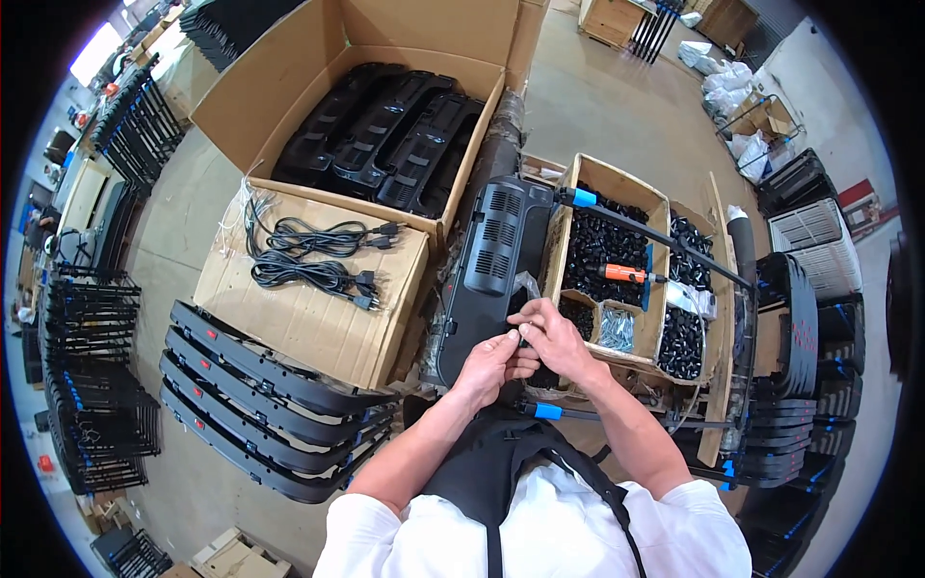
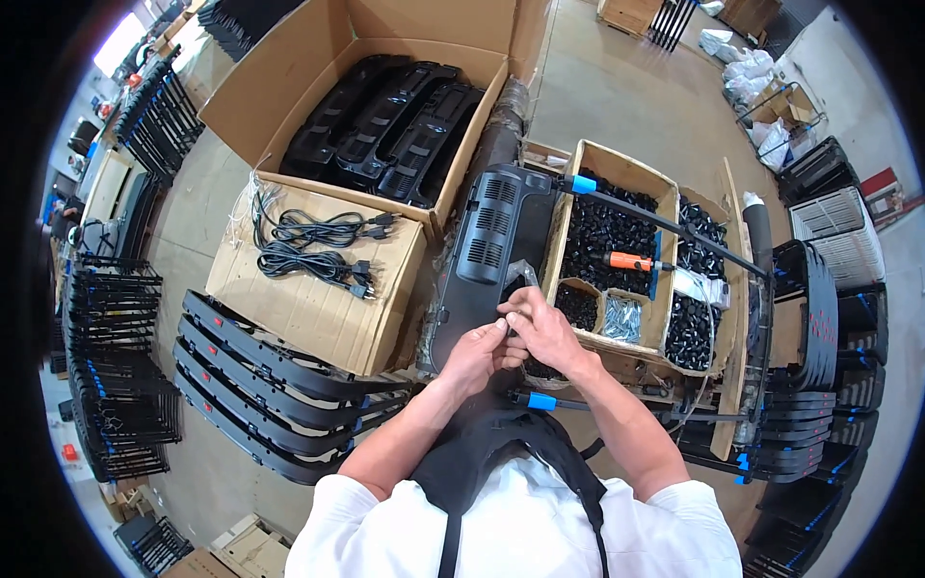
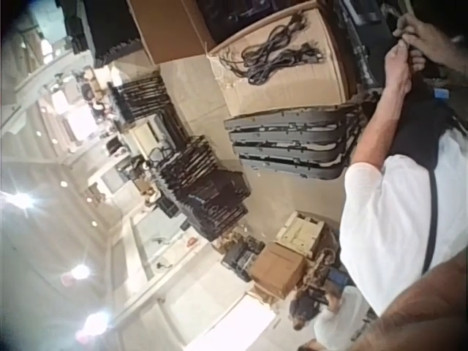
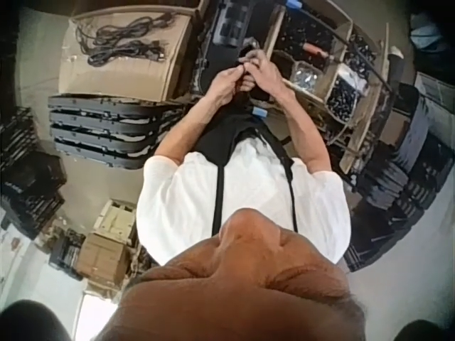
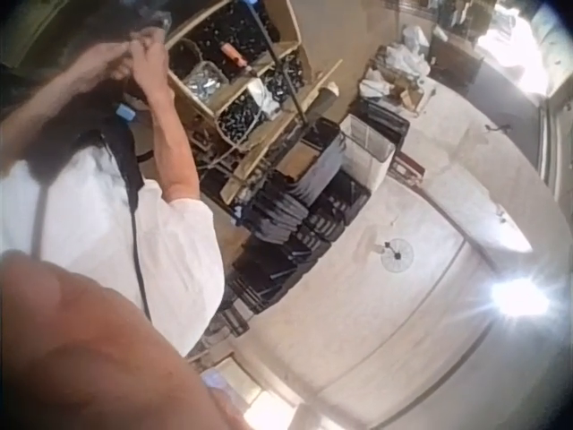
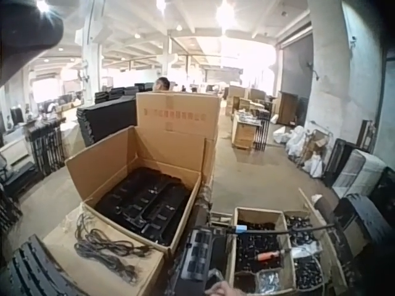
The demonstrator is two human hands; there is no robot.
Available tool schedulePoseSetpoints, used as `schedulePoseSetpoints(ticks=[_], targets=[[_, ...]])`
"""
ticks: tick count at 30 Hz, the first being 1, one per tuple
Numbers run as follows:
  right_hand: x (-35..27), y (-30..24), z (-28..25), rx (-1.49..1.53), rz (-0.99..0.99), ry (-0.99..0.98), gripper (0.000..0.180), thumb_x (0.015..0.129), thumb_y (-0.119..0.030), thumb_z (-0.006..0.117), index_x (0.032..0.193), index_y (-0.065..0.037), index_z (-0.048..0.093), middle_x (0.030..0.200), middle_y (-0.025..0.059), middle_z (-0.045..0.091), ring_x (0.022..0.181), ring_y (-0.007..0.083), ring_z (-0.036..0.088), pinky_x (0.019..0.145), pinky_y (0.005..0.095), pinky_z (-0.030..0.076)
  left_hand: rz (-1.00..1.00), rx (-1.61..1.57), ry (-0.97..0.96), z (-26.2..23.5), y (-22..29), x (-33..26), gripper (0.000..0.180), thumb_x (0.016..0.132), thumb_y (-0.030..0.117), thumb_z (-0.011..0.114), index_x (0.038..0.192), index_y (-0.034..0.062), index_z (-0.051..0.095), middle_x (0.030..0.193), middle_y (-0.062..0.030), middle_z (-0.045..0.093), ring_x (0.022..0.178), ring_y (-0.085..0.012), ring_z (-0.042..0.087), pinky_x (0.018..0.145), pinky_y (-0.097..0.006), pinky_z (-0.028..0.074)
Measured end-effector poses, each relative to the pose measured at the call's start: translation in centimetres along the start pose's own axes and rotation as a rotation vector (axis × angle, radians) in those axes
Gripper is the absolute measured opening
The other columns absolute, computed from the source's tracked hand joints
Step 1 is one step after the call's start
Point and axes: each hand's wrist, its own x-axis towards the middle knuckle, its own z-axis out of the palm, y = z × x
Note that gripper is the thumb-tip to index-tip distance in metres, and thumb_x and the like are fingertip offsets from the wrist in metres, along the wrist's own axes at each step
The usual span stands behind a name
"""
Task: Assembling leaf blowers by securing components with screws using a power screwdriver.
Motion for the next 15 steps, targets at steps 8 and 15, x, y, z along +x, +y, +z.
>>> schedulePoseSetpoints(ticks=[8,15], targets=[[0.2,-0.7,-1.9,-0.577,-0.561,0.047,0.027,0.089,-0.022,0.075,0.109,-0.005,0.071,0.106,0.0117,0.076,0.098,0.0286,0.072,0.084,0.0389,0.051,0.017,-0.112,0.039,-0.3,-0.3,1.2,0.033,0.114,0.030,0.045,0.121,0.0047,0.064,0.108,-0.0091,0.073,0.093,-0.0189,0.073,0.083,-0.032,0.062],[5.4,-0.3,-3.4,-0.579,-0.367,0.002,0.032,0.090,-0.028,0.072,0.114,-0.008,0.076,0.106,0.0146,0.076,0.097,0.0359,0.071,0.090,0.0429,0.054,0.047,-0.018,0.098,0.7,0.8,-0.1,0.041,0.113,0.036,0.046,0.135,0.0040,0.059,0.118,-0.0111,0.073,0.100,-0.0190,0.072,0.085,-0.034,0.060]])
